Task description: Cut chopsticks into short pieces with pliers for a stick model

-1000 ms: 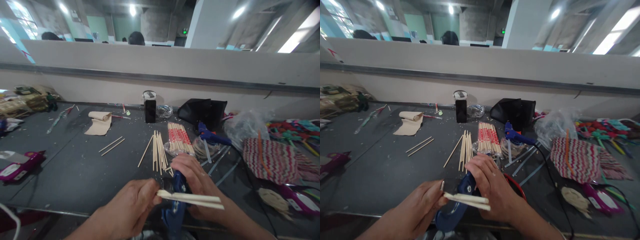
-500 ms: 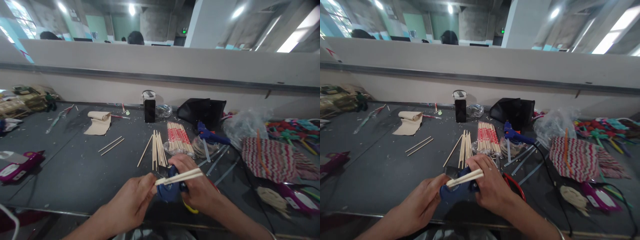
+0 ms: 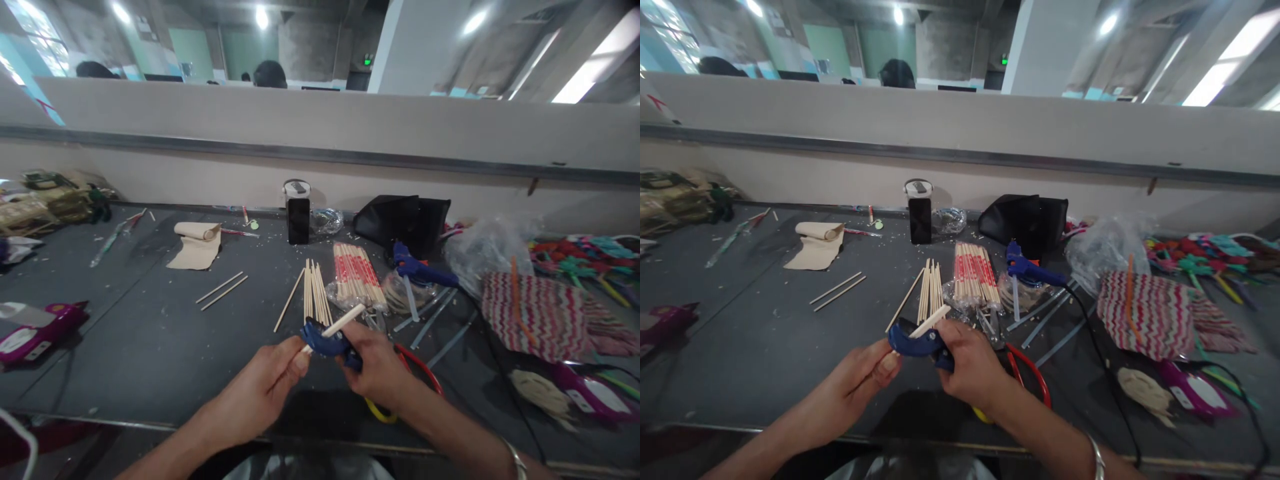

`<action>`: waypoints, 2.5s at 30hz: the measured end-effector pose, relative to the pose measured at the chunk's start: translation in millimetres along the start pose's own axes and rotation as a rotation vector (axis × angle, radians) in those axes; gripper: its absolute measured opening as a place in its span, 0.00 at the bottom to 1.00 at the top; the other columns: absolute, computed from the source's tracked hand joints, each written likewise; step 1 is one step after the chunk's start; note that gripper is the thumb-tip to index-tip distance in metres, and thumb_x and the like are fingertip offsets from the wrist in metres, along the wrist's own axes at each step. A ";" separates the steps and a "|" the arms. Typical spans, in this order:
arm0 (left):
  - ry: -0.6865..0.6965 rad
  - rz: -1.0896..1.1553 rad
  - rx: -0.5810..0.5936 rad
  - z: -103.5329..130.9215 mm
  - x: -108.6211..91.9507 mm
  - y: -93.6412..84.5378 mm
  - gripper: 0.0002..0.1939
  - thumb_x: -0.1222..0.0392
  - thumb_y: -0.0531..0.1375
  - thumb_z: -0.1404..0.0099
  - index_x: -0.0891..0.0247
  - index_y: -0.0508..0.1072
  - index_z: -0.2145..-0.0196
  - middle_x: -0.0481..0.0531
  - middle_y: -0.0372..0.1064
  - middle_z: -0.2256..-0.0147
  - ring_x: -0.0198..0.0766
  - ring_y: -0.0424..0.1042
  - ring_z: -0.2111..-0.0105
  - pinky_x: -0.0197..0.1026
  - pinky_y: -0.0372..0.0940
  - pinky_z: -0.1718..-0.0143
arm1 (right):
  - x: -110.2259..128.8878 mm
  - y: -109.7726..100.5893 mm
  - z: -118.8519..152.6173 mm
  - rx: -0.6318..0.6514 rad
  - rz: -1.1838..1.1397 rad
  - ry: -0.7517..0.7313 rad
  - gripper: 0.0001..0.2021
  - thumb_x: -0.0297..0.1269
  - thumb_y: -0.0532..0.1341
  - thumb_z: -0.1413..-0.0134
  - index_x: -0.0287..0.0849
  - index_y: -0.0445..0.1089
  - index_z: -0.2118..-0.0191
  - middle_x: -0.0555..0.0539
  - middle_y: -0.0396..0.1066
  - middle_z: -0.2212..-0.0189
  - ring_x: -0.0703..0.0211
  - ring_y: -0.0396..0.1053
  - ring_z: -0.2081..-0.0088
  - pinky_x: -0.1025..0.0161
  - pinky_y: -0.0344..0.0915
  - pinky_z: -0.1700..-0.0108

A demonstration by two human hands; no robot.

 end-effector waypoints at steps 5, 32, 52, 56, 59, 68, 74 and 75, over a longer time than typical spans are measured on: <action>-0.134 0.186 -0.003 -7.9 20.7 1.8 0.19 0.45 0.45 0.34 0.62 0.59 0.74 0.43 0.53 0.77 0.30 0.53 0.78 0.33 0.52 0.77 | -4.7 17.6 -4.2 0.068 -0.026 0.139 0.05 0.31 0.56 0.51 0.42 0.66 0.65 0.45 0.72 0.69 0.54 0.70 0.65 0.64 0.63 0.62; -0.592 0.529 0.185 -36.7 60.0 -19.5 0.24 0.35 0.55 0.46 0.61 0.58 0.72 0.37 0.45 0.82 0.24 0.41 0.86 0.29 0.37 0.87 | -16.9 48.0 -29.6 0.179 -0.243 0.498 0.11 0.38 0.59 0.51 0.39 0.64 0.78 0.54 0.60 0.82 0.67 0.57 0.78 0.69 0.52 0.76; -0.548 0.377 0.046 -21.3 36.1 -9.8 0.23 0.36 0.50 0.43 0.60 0.58 0.74 0.38 0.45 0.84 0.26 0.43 0.86 0.31 0.40 0.88 | -11.1 39.1 3.8 0.062 -0.173 0.452 0.08 0.37 0.58 0.49 0.41 0.66 0.75 0.51 0.67 0.78 0.62 0.63 0.75 0.67 0.56 0.71; -0.538 0.338 0.051 -23.3 29.0 -10.1 0.21 0.38 0.51 0.42 0.61 0.58 0.75 0.39 0.46 0.84 0.26 0.45 0.86 0.32 0.39 0.87 | -14.0 42.2 1.0 0.045 -0.226 0.476 0.10 0.39 0.56 0.47 0.41 0.65 0.75 0.50 0.67 0.79 0.62 0.63 0.75 0.67 0.56 0.72; -0.521 0.308 0.047 -23.7 23.3 -10.4 0.20 0.42 0.50 0.40 0.61 0.58 0.76 0.40 0.47 0.83 0.26 0.45 0.86 0.31 0.40 0.86 | -15.6 43.1 0.5 0.028 -0.225 0.494 0.11 0.40 0.55 0.47 0.40 0.66 0.75 0.50 0.67 0.79 0.61 0.63 0.75 0.67 0.57 0.72; -0.576 0.377 0.059 -28.7 35.2 -17.2 0.23 0.36 0.53 0.44 0.60 0.58 0.74 0.38 0.47 0.83 0.25 0.44 0.87 0.31 0.40 0.87 | -18.9 46.5 -6.4 0.059 -0.178 0.502 0.11 0.40 0.56 0.47 0.39 0.68 0.75 0.48 0.69 0.78 0.62 0.64 0.76 0.67 0.55 0.74; -0.617 0.498 0.130 -50.4 52.6 -23.8 0.23 0.36 0.55 0.45 0.61 0.58 0.73 0.36 0.43 0.84 0.23 0.39 0.87 0.30 0.35 0.86 | -33.5 42.6 -26.0 0.209 -0.110 0.592 0.12 0.41 0.59 0.50 0.40 0.66 0.79 0.50 0.65 0.81 0.62 0.63 0.78 0.67 0.54 0.75; -0.620 0.520 0.139 -54.2 55.6 -23.6 0.23 0.37 0.55 0.44 0.61 0.58 0.73 0.36 0.42 0.84 0.23 0.39 0.87 0.30 0.35 0.86 | -37.1 40.2 -29.8 0.221 -0.100 0.600 0.13 0.41 0.60 0.52 0.40 0.64 0.80 0.50 0.64 0.82 0.62 0.62 0.78 0.67 0.53 0.75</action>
Point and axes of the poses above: each hand's wrist, its own z-axis away from the middle knuckle, its own y-axis out of the palm, x = y × z, the point moved 4 cm from there along -z, towards the middle knuckle
